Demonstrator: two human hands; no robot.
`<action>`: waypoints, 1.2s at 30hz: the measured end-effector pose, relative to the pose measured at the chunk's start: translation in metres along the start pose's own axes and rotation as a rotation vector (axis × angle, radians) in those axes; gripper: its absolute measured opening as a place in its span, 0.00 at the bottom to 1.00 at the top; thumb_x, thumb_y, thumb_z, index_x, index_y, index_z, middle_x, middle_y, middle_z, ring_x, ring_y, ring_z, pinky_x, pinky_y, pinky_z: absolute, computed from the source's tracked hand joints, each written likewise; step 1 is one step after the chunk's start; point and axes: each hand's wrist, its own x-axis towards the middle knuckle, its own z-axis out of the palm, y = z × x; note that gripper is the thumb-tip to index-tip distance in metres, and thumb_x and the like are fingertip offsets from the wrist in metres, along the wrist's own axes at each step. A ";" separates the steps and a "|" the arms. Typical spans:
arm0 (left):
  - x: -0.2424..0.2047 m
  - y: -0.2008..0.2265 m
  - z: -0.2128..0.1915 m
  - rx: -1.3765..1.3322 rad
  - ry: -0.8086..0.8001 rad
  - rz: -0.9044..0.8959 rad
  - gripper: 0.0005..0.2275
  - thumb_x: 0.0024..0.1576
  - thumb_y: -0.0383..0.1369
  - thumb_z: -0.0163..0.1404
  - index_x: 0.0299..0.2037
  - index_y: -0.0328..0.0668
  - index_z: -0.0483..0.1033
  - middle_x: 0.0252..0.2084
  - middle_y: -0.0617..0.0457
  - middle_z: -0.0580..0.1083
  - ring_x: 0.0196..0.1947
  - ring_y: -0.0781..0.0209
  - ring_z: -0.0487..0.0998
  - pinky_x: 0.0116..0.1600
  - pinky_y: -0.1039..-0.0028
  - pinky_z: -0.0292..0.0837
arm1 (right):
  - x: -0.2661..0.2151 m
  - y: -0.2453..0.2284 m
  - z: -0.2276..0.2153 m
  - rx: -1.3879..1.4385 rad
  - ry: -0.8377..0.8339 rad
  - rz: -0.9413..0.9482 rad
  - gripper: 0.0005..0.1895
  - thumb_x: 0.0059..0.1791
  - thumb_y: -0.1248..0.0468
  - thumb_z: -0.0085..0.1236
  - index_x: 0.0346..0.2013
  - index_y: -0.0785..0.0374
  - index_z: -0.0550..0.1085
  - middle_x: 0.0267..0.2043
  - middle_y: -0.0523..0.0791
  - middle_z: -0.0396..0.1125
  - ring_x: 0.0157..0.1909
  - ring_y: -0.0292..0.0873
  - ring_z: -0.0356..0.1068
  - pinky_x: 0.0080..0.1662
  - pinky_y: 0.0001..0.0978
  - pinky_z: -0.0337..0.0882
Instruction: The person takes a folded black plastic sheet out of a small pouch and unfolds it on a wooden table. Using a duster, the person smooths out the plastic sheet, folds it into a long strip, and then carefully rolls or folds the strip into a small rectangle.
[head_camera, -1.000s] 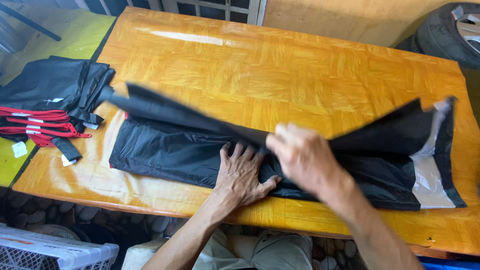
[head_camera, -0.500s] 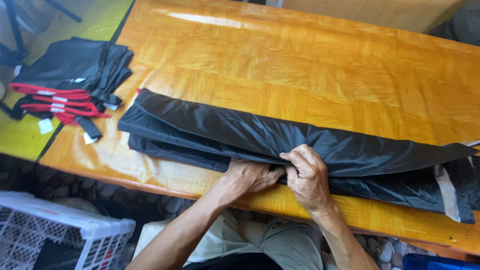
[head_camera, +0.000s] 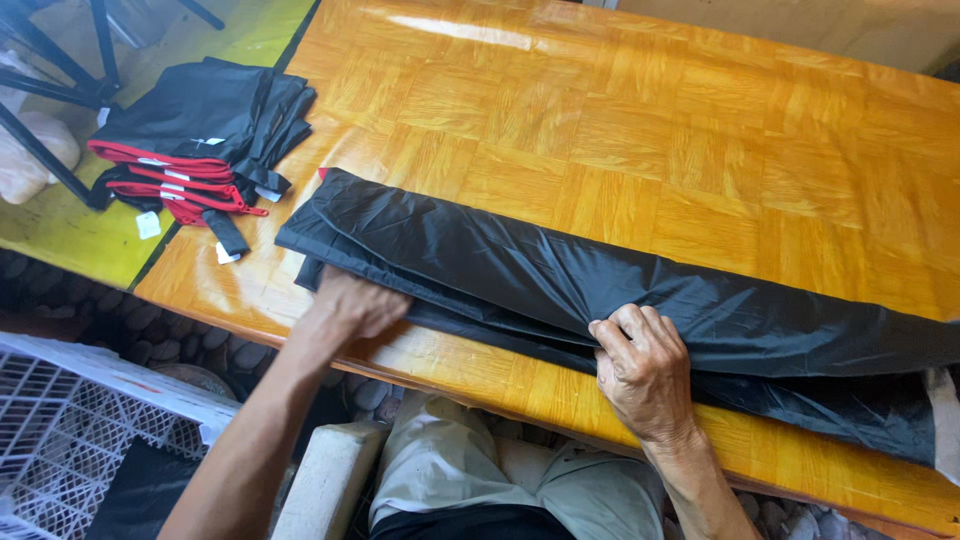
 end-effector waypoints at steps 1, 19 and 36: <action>-0.001 -0.011 0.002 0.071 0.060 0.026 0.09 0.48 0.40 0.48 0.16 0.58 0.72 0.18 0.52 0.72 0.26 0.51 0.77 0.38 0.52 0.71 | 0.000 0.000 0.001 -0.023 -0.004 -0.023 0.05 0.45 0.68 0.59 0.32 0.53 0.75 0.30 0.42 0.59 0.35 0.49 0.65 0.39 0.40 0.67; 0.013 0.147 -0.071 -0.333 0.528 0.080 0.16 0.64 0.28 0.45 0.61 0.47 0.74 0.58 0.46 0.74 0.65 0.46 0.71 0.71 0.47 0.55 | 0.008 -0.007 -0.005 -0.092 0.045 -0.116 0.04 0.46 0.70 0.57 0.32 0.57 0.74 0.29 0.44 0.56 0.32 0.50 0.63 0.37 0.40 0.66; 0.034 0.156 -0.024 -0.711 0.302 0.115 0.05 0.61 0.26 0.49 0.43 0.44 0.76 0.49 0.54 0.78 0.53 0.58 0.79 0.67 0.58 0.64 | -0.013 -0.058 -0.041 -0.092 -0.080 0.108 0.25 0.55 0.45 0.48 0.49 0.65 0.73 0.48 0.53 0.70 0.47 0.57 0.70 0.50 0.47 0.69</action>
